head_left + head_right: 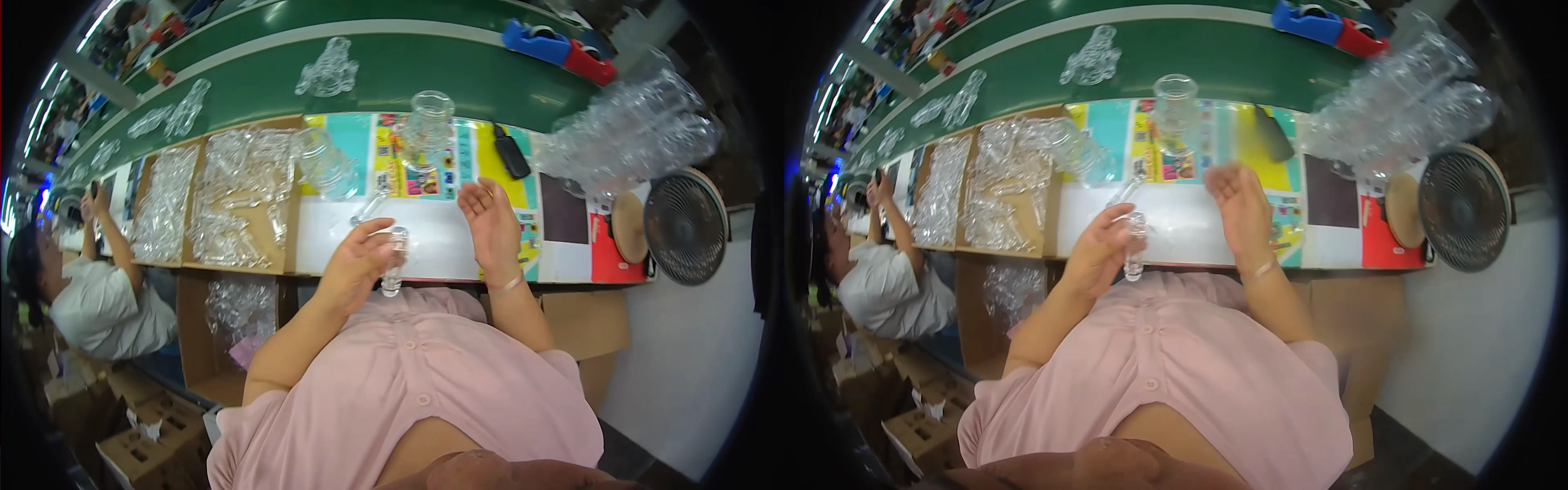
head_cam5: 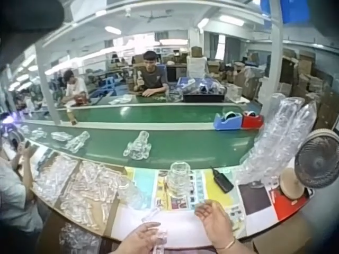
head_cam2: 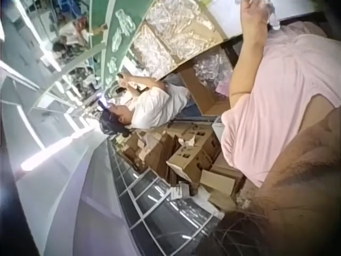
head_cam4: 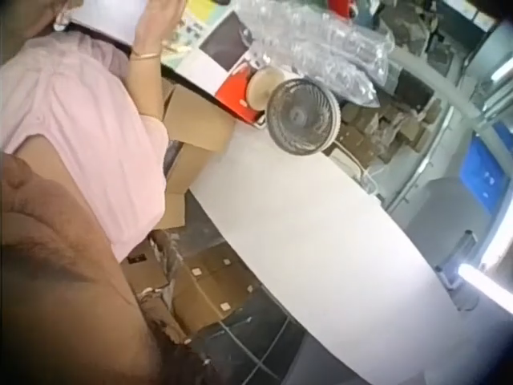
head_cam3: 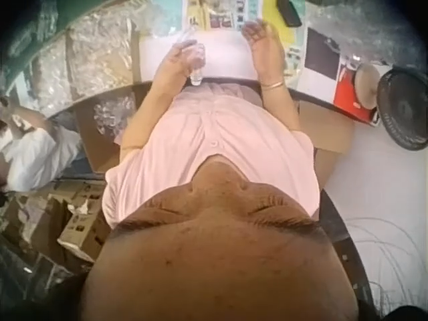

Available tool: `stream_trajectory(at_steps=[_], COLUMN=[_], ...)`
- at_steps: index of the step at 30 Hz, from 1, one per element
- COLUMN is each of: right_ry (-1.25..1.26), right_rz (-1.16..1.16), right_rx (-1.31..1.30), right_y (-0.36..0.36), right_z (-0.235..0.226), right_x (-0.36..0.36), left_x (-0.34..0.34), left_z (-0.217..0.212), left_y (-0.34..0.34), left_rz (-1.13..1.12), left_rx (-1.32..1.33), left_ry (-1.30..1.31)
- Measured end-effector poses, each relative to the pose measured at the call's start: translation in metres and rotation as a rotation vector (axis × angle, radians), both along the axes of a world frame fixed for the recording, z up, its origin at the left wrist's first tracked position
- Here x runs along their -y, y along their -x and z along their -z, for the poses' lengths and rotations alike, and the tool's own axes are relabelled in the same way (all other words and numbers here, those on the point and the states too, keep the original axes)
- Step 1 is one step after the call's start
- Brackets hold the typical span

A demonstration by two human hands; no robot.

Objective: Assembling clear plastic components and packaging them in bubble wrap on a factory line.

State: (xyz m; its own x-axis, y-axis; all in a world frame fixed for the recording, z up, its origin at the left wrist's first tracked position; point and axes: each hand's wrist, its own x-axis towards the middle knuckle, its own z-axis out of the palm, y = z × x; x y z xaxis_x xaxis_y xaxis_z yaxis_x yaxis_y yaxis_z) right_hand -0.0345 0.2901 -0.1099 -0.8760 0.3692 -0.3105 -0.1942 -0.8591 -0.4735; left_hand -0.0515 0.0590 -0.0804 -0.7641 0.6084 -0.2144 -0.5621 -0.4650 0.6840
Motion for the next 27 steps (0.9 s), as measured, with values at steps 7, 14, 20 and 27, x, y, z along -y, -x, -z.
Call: stream_trajectory(at_steps=[7,14,20,27], right_ry=[-1.017,-0.166,-0.091,-0.316], right_rz=[-0.484,-0.373,-0.394,-0.33], right_rx=[-0.509,-0.24,-0.252,-0.34], right_y=[-0.024,-0.019,-0.017,-0.03], right_z=[-0.008,-0.003,-0.015,-0.038], right_x=[0.038,0.028,0.033,0.039], left_x=[-0.018,0.021,0.052,0.031], left_z=[0.002,0.0,0.037,-0.013], left_y=[-0.003,0.074,0.127,0.032], left_rz=[0.082,-0.863,-0.281,-0.43], left_rx=[0.093,-1.145,-0.843,-0.637], left_ry=[0.041,1.317,1.245,0.177])
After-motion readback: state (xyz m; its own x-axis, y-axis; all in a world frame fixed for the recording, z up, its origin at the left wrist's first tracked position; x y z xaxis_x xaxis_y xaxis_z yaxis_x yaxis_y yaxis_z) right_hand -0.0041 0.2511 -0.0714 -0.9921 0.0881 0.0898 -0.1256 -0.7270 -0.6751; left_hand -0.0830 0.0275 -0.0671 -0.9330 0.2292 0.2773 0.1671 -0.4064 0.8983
